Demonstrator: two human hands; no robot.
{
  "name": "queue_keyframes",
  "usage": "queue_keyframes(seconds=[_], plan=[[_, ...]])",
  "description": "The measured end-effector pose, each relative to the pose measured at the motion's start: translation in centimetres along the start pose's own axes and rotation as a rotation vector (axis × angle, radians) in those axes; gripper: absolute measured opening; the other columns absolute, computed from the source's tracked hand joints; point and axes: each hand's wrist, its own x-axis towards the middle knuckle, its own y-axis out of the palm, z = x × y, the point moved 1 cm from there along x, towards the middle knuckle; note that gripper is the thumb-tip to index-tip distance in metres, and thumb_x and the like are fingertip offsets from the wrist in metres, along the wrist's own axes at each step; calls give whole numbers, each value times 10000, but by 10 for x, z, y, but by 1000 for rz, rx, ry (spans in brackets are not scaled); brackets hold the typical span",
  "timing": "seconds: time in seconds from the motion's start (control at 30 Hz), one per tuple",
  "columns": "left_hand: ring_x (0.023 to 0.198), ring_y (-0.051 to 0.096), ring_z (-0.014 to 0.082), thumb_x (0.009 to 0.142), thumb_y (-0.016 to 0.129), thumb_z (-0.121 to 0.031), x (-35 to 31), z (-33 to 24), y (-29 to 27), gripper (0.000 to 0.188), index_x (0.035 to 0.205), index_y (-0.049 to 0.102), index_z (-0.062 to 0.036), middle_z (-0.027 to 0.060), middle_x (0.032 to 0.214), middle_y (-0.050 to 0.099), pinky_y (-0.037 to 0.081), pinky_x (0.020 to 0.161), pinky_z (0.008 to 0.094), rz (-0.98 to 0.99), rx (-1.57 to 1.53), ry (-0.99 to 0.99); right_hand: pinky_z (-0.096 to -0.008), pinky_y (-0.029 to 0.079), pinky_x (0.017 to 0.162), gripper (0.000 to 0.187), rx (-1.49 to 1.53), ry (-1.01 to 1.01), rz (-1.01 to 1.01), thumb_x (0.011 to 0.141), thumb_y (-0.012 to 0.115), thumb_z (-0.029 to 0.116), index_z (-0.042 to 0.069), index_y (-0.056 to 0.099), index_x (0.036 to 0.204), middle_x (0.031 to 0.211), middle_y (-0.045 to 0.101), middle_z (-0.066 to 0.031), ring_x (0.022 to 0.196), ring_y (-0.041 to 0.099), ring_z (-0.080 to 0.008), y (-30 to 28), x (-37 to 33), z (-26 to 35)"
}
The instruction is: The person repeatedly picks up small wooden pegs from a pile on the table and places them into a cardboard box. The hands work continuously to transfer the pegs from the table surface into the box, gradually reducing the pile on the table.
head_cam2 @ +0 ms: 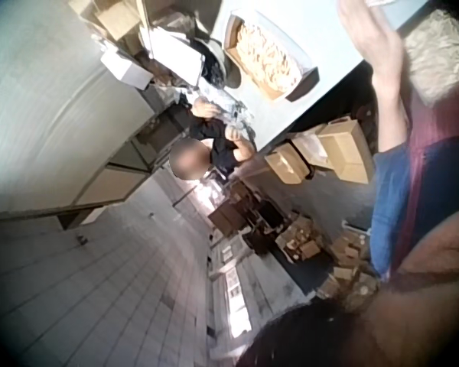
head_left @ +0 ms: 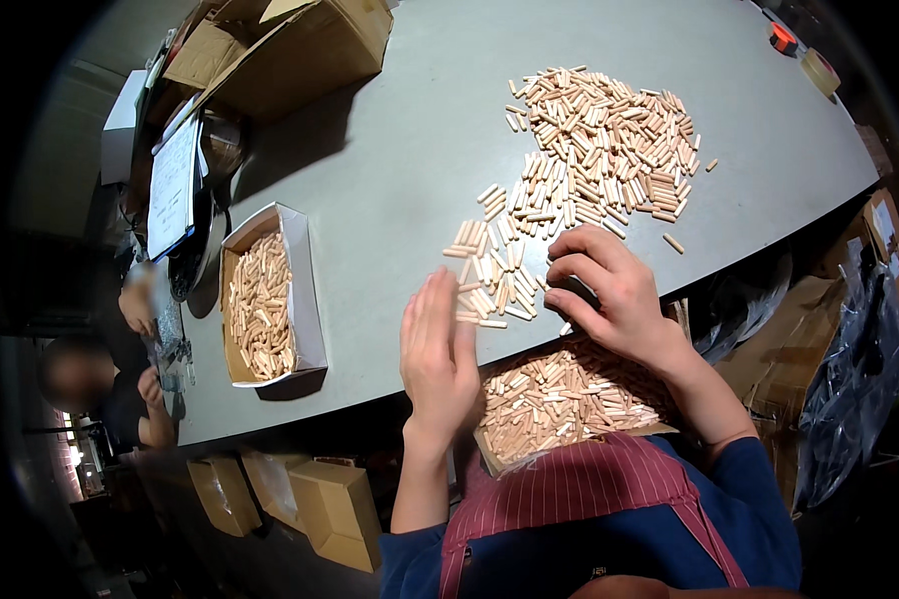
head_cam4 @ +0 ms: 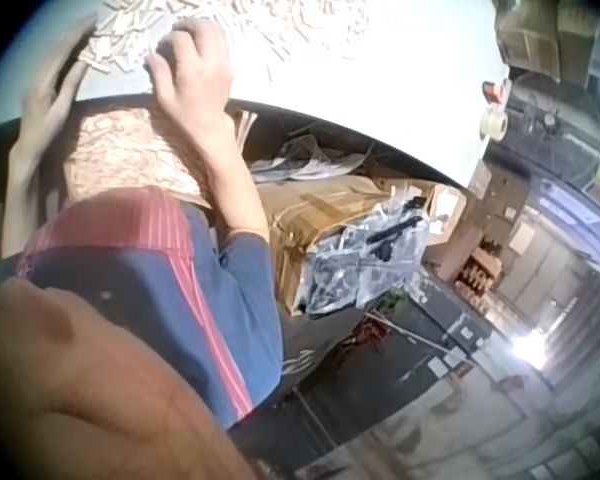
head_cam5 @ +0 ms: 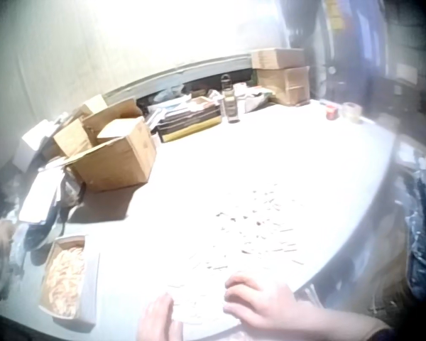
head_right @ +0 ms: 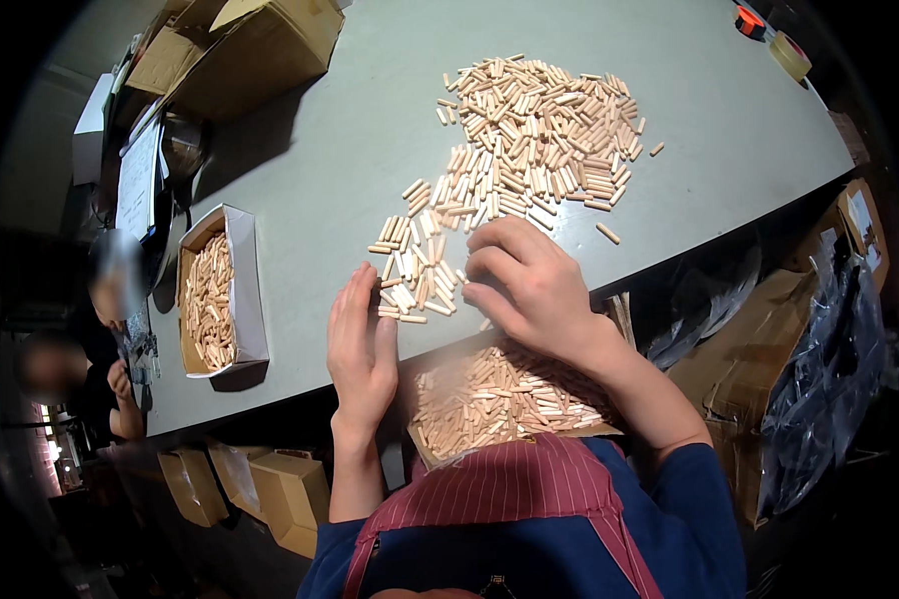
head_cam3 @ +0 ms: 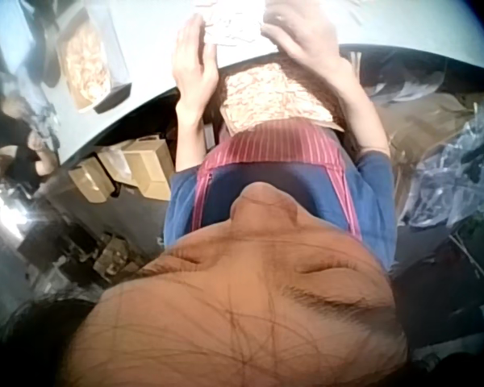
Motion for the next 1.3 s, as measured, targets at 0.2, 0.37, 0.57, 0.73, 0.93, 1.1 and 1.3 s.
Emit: queue_keyframes(seconds=[0.2,0.37,0.57,0.73,0.93,1.1,1.3], plan=[[1457,566,445,1023,604,-42,0,0,1,507,1523,582,38,265,1544,618,404,1244,528,-15,5,-3,-420,564,973,165,-80,-46,-16,880,823,162,64,718,960,1134,695,-79,1165,671,-319,1,0,1],[1456,565,451,1011,613,-41,-1,0,0,493,1497,604,38,259,1534,625,412,1237,529,-54,-31,1,-468,552,1038,125,-66,-100,-2,889,799,115,56,707,949,1114,690,-72,1168,666,-311,2,-1,-1],[1308,619,408,943,713,-26,7,-26,17,424,1364,674,5,198,1349,688,449,1141,516,-204,-53,155,-579,437,1226,113,-150,-160,-26,912,764,74,49,694,999,1135,688,-79,1201,649,-324,3,-3,-2],[1136,643,333,950,780,-78,18,-50,35,230,1169,712,-54,126,1171,680,433,998,472,-208,-76,195,-638,380,1260,142,-91,-231,-71,890,736,39,49,691,1023,1165,681,-90,1236,631,-328,-3,-7,-4],[1058,649,316,968,769,-93,19,-52,38,124,1076,713,-65,108,1070,680,436,945,453,-180,-122,180,-677,361,1269,205,-109,-323,-119,835,711,7,53,698,1035,1193,675,-93,1238,632,-324,-1,-12,-9],[1045,649,331,974,755,-81,15,-49,39,109,1072,712,-60,118,1066,690,437,929,448,-164,-139,184,-685,370,1264,269,-123,-366,-119,820,708,-4,50,698,1084,1207,673,-105,1222,643,-330,0,-14,-9],[1039,655,306,1031,673,-17,19,-3,-15,81,1105,705,-5,138,1093,707,503,973,424,-443,-149,-28,-602,439,1216,320,-115,-180,-133,849,705,-41,4,688,1165,1198,678,-152,1178,662,-365,-5,-10,-10]])
